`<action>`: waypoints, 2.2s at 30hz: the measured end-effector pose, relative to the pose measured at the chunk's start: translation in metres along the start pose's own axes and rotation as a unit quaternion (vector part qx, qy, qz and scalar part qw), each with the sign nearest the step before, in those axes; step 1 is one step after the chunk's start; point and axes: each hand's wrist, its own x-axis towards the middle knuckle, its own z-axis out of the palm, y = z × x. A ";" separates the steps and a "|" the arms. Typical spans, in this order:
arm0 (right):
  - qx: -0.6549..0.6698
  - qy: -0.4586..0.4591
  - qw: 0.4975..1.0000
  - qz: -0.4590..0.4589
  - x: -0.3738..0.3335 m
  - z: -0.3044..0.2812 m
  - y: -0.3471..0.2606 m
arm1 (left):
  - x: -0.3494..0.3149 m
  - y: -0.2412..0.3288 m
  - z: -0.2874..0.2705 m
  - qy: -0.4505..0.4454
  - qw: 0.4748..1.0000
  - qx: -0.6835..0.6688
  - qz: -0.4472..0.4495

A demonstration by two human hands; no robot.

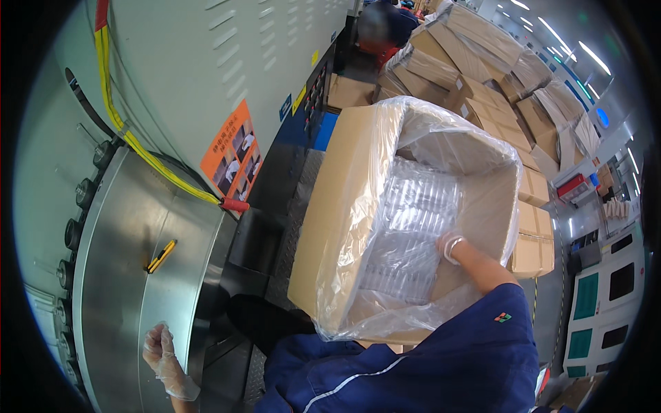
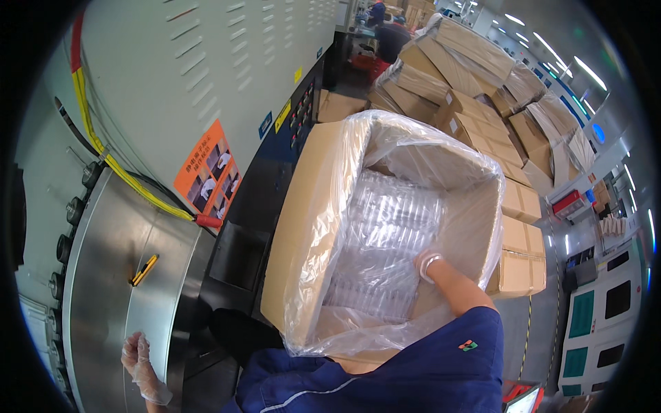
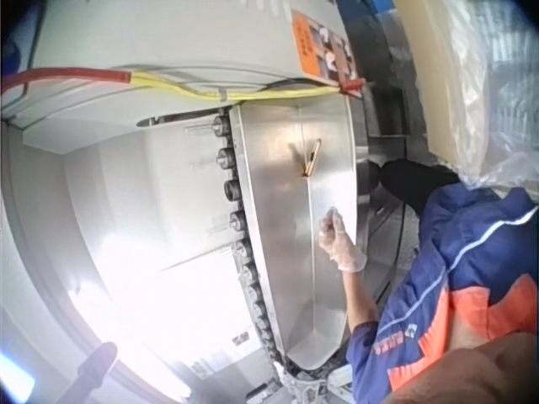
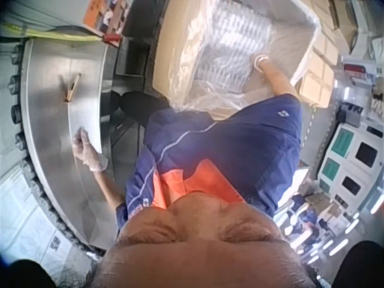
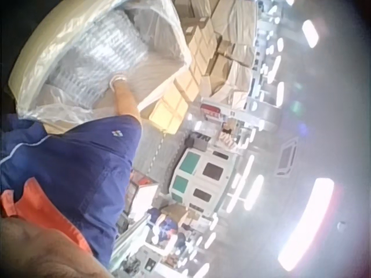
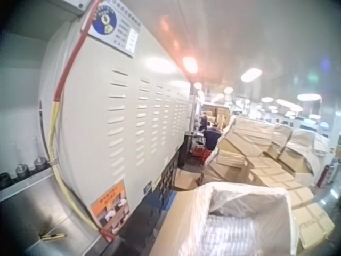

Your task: The person takes plastic bottle preforms from a box and places them into holders along the machine track by hand.

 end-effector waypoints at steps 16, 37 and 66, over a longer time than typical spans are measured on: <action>0.403 0.311 0.817 0.271 -0.068 -0.077 0.066 | -0.038 0.044 0.084 -0.160 0.986 0.010 -0.046; 0.644 0.317 0.645 -0.263 -0.155 -0.224 -0.228 | -0.107 0.079 0.201 -0.427 0.758 -0.328 -0.367; -0.132 0.410 0.854 -0.291 0.066 -0.076 -0.179 | -0.096 0.036 0.181 -0.299 0.753 -0.404 -0.425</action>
